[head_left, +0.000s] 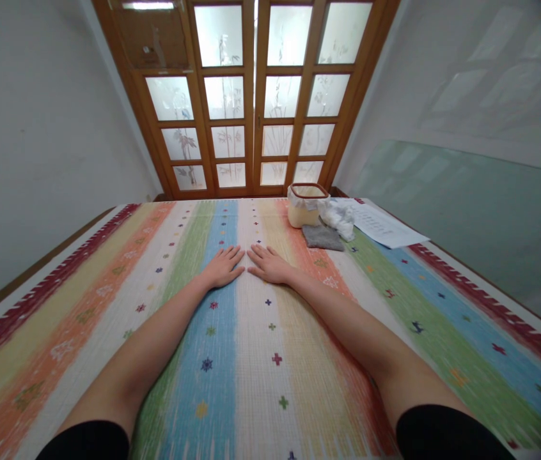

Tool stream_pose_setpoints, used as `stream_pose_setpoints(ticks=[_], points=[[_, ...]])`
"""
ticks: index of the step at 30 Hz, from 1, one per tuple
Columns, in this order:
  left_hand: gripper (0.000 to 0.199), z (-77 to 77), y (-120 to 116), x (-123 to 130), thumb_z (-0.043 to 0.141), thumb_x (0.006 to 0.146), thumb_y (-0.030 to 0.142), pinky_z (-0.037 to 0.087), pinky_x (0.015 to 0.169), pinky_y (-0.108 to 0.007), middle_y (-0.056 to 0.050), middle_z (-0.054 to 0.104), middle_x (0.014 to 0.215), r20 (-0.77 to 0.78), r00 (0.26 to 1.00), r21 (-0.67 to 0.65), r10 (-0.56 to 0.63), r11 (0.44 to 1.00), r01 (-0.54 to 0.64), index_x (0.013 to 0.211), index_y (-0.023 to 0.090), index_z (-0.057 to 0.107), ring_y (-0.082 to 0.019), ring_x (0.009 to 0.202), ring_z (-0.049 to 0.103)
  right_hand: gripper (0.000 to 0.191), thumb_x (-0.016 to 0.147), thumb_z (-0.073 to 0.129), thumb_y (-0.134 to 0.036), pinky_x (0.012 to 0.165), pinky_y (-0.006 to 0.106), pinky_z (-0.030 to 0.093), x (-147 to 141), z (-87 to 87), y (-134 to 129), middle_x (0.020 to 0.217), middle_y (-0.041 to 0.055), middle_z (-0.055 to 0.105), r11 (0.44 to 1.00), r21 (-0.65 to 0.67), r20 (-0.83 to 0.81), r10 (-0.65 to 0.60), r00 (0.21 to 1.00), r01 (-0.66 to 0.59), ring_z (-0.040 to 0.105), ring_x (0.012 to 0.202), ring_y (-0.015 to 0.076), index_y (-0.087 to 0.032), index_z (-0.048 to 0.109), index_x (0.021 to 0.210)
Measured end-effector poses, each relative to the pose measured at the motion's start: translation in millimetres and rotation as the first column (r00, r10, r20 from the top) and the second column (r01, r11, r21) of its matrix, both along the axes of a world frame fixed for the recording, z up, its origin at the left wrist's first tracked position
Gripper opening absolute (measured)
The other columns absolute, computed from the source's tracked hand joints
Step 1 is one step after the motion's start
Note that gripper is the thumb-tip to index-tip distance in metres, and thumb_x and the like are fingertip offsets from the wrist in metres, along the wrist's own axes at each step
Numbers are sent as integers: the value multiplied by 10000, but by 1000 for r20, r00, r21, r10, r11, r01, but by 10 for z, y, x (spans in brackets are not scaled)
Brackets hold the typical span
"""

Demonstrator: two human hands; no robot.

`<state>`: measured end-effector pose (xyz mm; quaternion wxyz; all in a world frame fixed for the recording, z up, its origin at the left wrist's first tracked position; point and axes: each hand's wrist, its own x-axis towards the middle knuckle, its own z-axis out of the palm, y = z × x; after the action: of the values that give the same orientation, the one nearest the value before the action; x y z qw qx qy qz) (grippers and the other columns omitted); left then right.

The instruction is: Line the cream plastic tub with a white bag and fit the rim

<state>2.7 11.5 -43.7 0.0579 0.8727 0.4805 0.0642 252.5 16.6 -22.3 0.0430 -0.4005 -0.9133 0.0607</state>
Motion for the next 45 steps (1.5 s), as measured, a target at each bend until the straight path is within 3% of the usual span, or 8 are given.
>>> stream_pose_setpoints(ticks=[32, 45], points=[[709, 20, -17, 2, 320, 1046, 611, 144, 1297, -502, -91, 229, 1736, 14, 1000, 6, 1, 1000, -1, 1652, 243, 309, -303, 1610, 209, 811, 1029, 284, -683, 1296, 549, 180, 21, -68, 43, 1718, 165, 238, 1000, 16, -45, 6, 999, -5, 219, 1608, 321, -160, 322, 1648], [779, 48, -50, 49, 252, 1037, 674, 92, 1299, -517, -100, 170, 1748, -28, 1000, -27, 7, 1000, -7, 1673, 224, 234, -314, 1626, 136, 819, 1039, 213, -677, 1302, 553, 147, 9, -92, 25, 1722, 178, 216, 1000, 19, -28, 4, 1000, -3, 183, 1617, 315, -144, 291, 1656]])
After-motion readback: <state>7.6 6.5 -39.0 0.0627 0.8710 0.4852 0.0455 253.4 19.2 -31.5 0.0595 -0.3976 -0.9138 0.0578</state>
